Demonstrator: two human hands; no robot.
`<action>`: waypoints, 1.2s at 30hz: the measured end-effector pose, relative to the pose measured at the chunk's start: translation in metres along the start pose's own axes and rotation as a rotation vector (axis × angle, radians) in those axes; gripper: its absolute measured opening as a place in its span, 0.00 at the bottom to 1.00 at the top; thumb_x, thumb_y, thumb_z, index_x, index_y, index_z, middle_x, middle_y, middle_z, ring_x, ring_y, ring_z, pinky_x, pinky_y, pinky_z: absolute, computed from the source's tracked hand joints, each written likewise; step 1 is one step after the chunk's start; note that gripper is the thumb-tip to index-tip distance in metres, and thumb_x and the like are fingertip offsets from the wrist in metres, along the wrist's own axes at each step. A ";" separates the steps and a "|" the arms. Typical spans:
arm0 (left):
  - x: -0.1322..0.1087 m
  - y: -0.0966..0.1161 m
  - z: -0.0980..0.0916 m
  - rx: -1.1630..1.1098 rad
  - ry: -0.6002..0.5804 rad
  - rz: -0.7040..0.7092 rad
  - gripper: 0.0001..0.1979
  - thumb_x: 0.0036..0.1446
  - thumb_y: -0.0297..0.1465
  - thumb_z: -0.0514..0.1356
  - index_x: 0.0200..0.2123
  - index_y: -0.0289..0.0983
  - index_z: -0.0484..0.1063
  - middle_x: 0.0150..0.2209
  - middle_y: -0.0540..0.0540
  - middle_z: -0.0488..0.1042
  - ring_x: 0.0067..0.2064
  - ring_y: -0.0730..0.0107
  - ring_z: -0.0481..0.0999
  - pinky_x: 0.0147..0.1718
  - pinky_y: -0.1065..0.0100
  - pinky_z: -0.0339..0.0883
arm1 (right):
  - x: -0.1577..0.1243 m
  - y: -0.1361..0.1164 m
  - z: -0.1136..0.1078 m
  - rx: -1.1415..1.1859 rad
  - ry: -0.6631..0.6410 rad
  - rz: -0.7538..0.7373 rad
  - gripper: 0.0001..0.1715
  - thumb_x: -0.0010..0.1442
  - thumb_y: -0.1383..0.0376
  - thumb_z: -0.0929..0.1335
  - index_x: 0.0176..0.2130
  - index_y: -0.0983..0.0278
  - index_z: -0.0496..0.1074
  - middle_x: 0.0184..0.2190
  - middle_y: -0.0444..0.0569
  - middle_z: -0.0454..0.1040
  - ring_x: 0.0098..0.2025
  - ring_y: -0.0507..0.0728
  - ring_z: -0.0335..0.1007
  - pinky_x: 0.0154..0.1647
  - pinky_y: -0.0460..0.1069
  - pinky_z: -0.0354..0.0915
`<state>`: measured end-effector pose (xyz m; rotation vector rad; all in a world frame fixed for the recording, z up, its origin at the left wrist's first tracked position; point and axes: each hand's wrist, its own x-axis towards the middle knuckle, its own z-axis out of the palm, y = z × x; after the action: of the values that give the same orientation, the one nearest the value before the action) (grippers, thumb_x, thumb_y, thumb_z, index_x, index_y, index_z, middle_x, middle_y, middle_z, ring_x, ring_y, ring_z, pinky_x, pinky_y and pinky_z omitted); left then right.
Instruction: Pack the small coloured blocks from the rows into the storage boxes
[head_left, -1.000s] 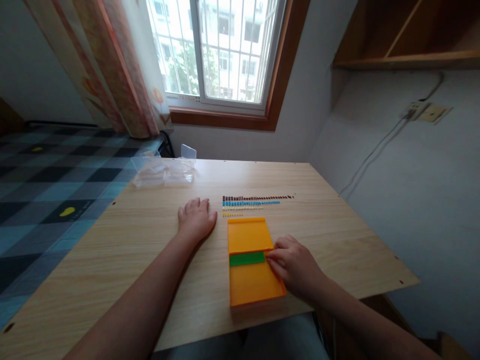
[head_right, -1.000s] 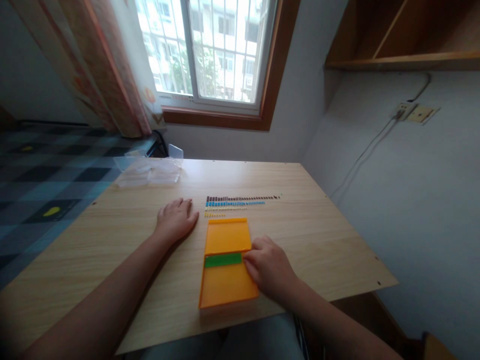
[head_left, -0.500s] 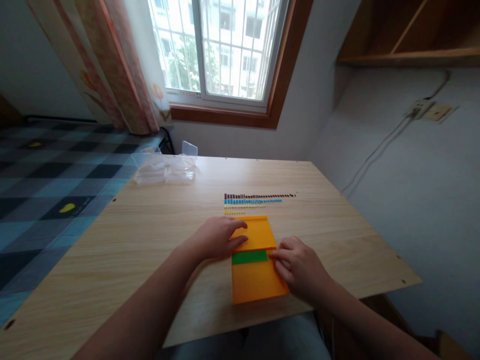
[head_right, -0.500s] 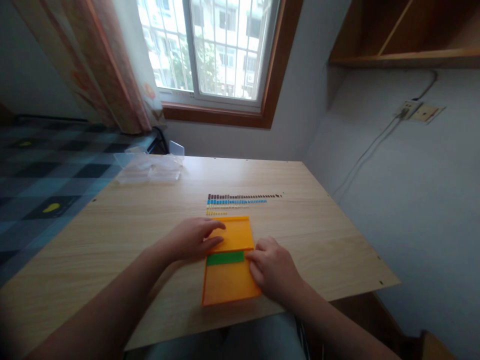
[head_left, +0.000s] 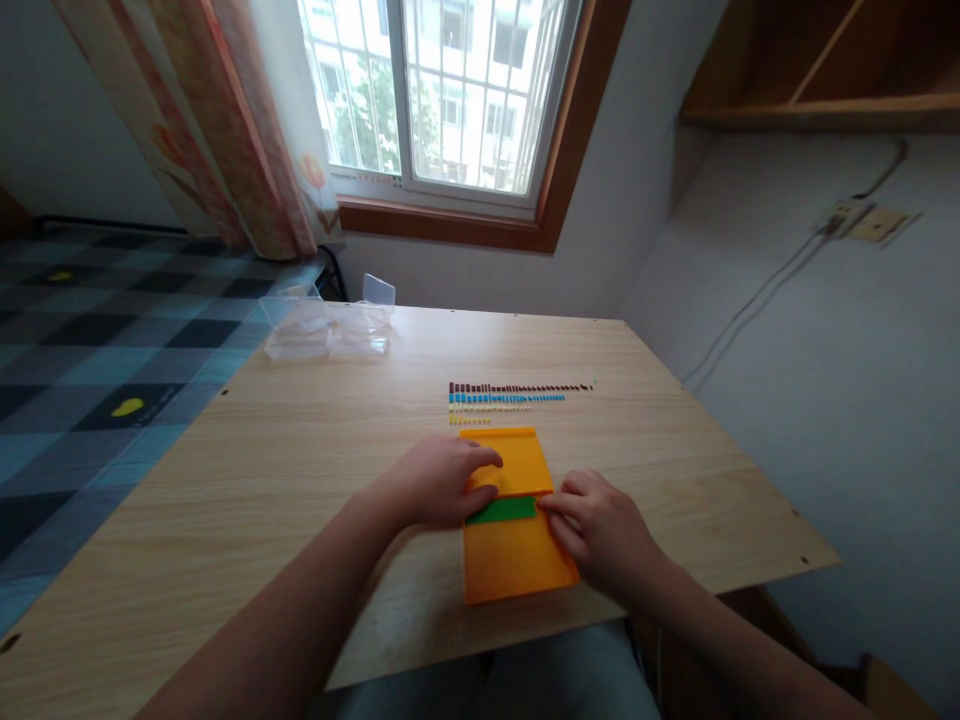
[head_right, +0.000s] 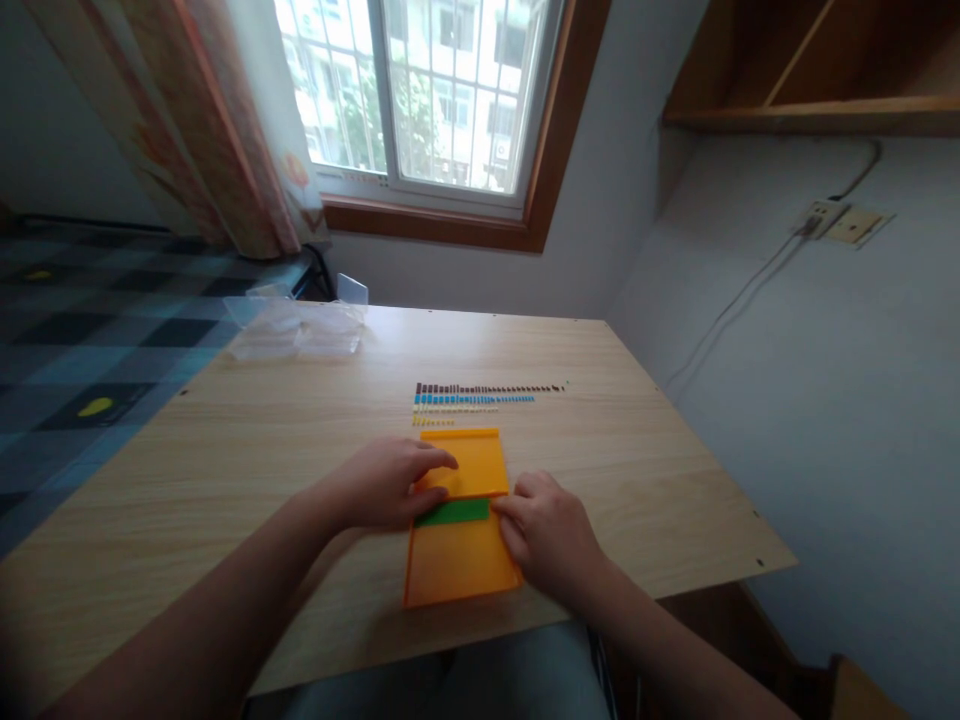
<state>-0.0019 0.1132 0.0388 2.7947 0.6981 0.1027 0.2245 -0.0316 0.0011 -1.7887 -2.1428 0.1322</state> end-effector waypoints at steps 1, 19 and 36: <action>0.000 0.001 0.001 -0.001 -0.002 0.009 0.18 0.62 0.38 0.59 0.52 0.42 0.79 0.44 0.43 0.83 0.43 0.54 0.82 0.41 0.60 0.71 | 0.001 0.000 0.000 -0.003 -0.007 0.005 0.12 0.64 0.70 0.68 0.41 0.59 0.82 0.35 0.49 0.75 0.41 0.59 0.69 0.42 0.52 0.65; -0.001 0.003 0.005 -0.028 0.000 0.041 0.21 0.58 0.33 0.59 0.54 0.42 0.78 0.44 0.42 0.82 0.43 0.54 0.81 0.41 0.59 0.72 | 0.003 -0.003 0.002 -0.002 -0.017 0.012 0.13 0.66 0.69 0.67 0.42 0.60 0.81 0.35 0.50 0.75 0.42 0.59 0.69 0.44 0.52 0.65; 0.003 -0.014 0.007 0.018 0.291 -0.006 0.15 0.69 0.36 0.52 0.42 0.41 0.79 0.39 0.44 0.82 0.37 0.61 0.80 0.35 0.64 0.69 | 0.053 0.105 -0.038 0.071 0.289 0.329 0.14 0.64 0.64 0.67 0.44 0.61 0.83 0.42 0.52 0.82 0.43 0.60 0.75 0.50 0.54 0.67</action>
<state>-0.0041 0.1247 0.0284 2.8241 0.7738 0.5123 0.3268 0.0354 0.0169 -1.9700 -1.6195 0.0262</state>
